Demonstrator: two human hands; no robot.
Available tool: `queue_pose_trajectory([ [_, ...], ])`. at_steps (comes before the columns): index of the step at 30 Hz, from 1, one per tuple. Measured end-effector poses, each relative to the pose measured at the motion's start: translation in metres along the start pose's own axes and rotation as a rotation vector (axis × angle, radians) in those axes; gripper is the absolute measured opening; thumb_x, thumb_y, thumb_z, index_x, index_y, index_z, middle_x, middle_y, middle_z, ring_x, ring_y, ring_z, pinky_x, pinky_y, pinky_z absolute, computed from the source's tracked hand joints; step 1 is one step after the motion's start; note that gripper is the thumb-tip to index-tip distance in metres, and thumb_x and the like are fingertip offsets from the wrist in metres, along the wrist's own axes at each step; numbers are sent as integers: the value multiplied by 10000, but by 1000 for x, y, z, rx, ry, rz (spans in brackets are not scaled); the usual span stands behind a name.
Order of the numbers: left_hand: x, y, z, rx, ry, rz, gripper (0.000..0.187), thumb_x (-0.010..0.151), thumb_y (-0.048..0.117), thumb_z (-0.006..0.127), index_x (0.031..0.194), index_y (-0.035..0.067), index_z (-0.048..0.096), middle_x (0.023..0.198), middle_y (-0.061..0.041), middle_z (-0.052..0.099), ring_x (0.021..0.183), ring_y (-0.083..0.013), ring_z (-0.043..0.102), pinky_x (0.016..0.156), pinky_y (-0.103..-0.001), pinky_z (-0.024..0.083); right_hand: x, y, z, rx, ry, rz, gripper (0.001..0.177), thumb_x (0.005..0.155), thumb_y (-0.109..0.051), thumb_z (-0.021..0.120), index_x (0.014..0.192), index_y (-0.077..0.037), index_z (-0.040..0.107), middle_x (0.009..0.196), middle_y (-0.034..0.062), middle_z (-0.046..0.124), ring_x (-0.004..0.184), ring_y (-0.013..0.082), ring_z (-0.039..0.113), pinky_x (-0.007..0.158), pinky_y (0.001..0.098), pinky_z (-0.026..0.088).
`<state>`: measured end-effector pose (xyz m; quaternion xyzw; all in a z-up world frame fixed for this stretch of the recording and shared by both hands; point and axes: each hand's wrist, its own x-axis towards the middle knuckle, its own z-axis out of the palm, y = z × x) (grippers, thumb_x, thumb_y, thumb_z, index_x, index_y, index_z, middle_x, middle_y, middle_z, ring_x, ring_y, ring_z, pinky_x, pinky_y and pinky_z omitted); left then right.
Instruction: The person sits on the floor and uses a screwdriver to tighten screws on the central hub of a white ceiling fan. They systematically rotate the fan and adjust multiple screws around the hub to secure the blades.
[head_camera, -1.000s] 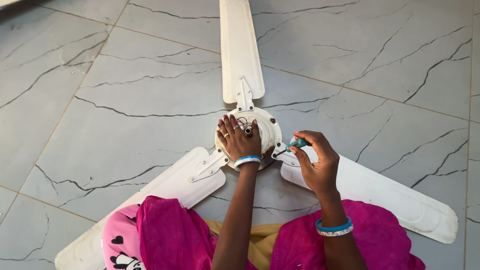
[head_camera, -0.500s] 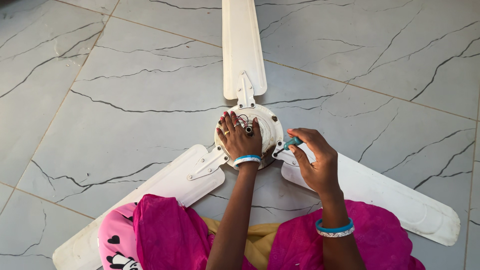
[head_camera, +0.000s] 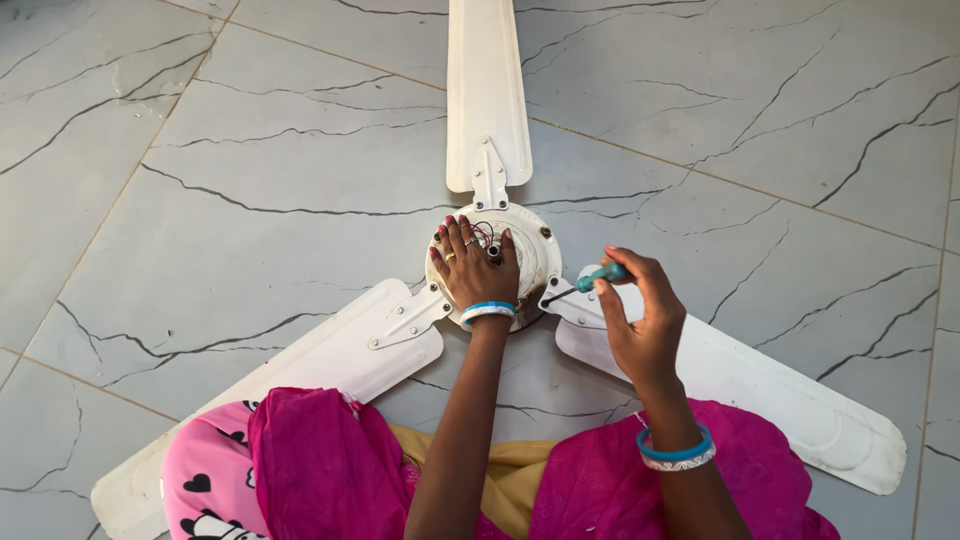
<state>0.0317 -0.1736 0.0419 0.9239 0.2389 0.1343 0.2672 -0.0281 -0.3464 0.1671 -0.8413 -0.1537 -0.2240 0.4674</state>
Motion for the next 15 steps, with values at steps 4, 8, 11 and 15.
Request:
queue_pose_trajectory([
  [4,0,-1,3,-4,40,29,776,975,537,514,1466,-63,488,1616,-205,365,1524,-329,279,1258,-506,118,-6,9,-9,36,9,25,336,962,-79,755,1281,-41,657,1173,103,704,1002,174,719,921,317,570],
  [8,0,-1,3,0,34,18,782,974,549,510,1472,-53,479,1607,-201,376,1523,-326,281,1254,-504,127,-4,12,-7,45,-2,42,330,912,-133,805,1218,-58,707,1120,90,703,947,165,718,860,286,587],
  [11,0,0,1,11,33,16,786,974,558,511,1469,-52,479,1602,-202,379,1524,-326,278,1252,-501,129,-5,7,-5,66,8,50,359,914,-139,801,1241,-42,687,1112,77,715,966,168,711,893,294,571],
  [15,0,0,2,16,26,15,776,976,558,508,1461,-47,481,1611,-192,383,1532,-318,277,1258,-497,131,-4,3,-5,113,-21,72,306,990,-109,709,1279,-28,647,1196,73,728,1041,167,716,947,296,557],
])
